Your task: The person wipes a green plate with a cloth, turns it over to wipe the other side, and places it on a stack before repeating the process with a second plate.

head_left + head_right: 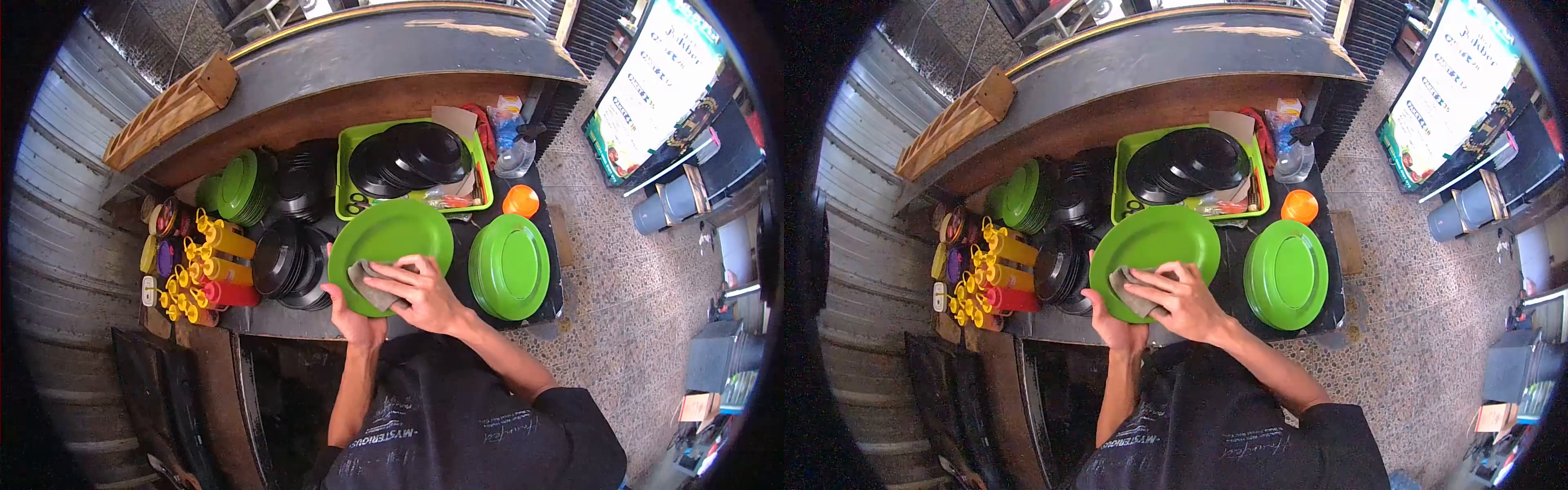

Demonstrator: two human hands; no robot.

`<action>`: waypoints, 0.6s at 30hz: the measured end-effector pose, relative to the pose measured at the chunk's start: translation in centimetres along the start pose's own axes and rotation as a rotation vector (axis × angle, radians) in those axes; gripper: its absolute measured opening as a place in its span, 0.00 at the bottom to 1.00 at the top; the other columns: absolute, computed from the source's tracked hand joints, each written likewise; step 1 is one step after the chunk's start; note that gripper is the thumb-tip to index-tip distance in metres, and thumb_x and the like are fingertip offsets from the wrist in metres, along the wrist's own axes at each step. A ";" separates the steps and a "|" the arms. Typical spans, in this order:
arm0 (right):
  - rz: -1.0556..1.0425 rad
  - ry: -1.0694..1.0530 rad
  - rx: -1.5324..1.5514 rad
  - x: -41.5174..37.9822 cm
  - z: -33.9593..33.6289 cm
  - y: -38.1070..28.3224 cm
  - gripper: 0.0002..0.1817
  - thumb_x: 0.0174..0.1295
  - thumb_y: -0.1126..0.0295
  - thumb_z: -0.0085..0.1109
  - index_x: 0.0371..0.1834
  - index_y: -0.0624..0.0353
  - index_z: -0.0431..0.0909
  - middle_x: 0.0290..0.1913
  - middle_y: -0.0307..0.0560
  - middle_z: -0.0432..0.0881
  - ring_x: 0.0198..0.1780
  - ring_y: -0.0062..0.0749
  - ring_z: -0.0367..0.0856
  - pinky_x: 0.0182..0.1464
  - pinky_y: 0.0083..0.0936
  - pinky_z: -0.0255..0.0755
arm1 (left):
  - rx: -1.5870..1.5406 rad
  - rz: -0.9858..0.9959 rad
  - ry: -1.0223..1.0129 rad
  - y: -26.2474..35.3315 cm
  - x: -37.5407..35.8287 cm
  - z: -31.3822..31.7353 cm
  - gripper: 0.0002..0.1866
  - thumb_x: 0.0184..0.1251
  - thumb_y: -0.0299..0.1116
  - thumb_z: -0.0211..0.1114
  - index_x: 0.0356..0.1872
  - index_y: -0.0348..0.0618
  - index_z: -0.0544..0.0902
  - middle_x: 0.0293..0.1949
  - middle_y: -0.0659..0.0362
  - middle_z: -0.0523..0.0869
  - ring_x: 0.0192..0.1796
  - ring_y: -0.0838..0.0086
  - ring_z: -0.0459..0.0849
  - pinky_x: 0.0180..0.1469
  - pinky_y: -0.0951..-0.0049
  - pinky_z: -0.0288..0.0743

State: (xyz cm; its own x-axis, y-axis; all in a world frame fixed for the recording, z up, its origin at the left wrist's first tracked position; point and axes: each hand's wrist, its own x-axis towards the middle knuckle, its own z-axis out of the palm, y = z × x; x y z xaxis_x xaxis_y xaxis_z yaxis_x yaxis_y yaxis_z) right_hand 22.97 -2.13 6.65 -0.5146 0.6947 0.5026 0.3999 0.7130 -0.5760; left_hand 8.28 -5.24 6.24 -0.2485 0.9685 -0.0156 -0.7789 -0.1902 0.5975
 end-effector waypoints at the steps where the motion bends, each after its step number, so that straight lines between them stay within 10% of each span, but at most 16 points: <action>1: 0.031 -0.034 0.010 -0.3 0.3 0.5 0.36 0.53 0.75 0.73 0.71 0.44 0.84 0.74 0.34 0.80 0.66 0.40 0.75 0.72 0.41 0.70 | 0.014 0.018 0.004 -0.2 0.1 0.0 0.41 0.85 0.66 0.42 0.88 0.56 0.51 0.83 0.55 0.64 0.82 0.58 0.65 0.84 0.53 0.59; 8: 0.009 -0.018 0.157 -0.9 0.6 2.8 0.32 0.54 0.80 0.72 0.65 0.46 0.88 0.69 0.41 0.85 0.63 0.43 0.81 0.68 0.39 0.77 | 0.017 -0.021 0.022 -1.0 -0.1 -0.6 0.42 0.84 0.66 0.44 0.88 0.54 0.52 0.84 0.55 0.64 0.83 0.58 0.65 0.84 0.52 0.59; 12: 0.478 0.304 0.625 -0.8 0.5 4.4 0.29 0.62 0.92 0.50 0.63 0.59 0.86 0.67 0.54 0.86 0.71 0.44 0.82 0.75 0.36 0.74 | 0.082 -0.015 0.073 -0.6 -0.3 -0.4 0.42 0.84 0.66 0.43 0.88 0.54 0.52 0.85 0.56 0.62 0.84 0.57 0.62 0.84 0.51 0.57; 14: 0.464 0.614 0.459 -0.5 0.6 6.6 0.33 0.61 0.93 0.46 0.68 0.61 0.83 0.70 0.55 0.83 0.75 0.47 0.79 0.77 0.36 0.71 | 0.081 -0.018 0.081 -0.4 -0.5 -0.3 0.42 0.84 0.66 0.42 0.88 0.54 0.52 0.85 0.56 0.61 0.84 0.57 0.62 0.84 0.51 0.56; 18: 0.344 0.549 0.176 0.5 0.5 7.5 0.37 0.60 0.94 0.48 0.75 0.58 0.78 0.75 0.57 0.78 0.79 0.51 0.73 0.80 0.40 0.66 | 0.070 -0.076 -0.008 -1.1 -0.8 -0.2 0.41 0.85 0.66 0.40 0.89 0.54 0.50 0.86 0.57 0.59 0.85 0.58 0.60 0.86 0.51 0.52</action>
State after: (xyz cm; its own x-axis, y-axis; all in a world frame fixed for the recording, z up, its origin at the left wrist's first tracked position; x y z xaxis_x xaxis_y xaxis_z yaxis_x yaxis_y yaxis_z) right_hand 25.34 3.45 2.25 0.0989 0.8605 0.4997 0.3191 0.4483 -0.8350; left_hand 9.19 -5.85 5.41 -0.1856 0.9810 -0.0570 -0.7531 -0.1048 0.6495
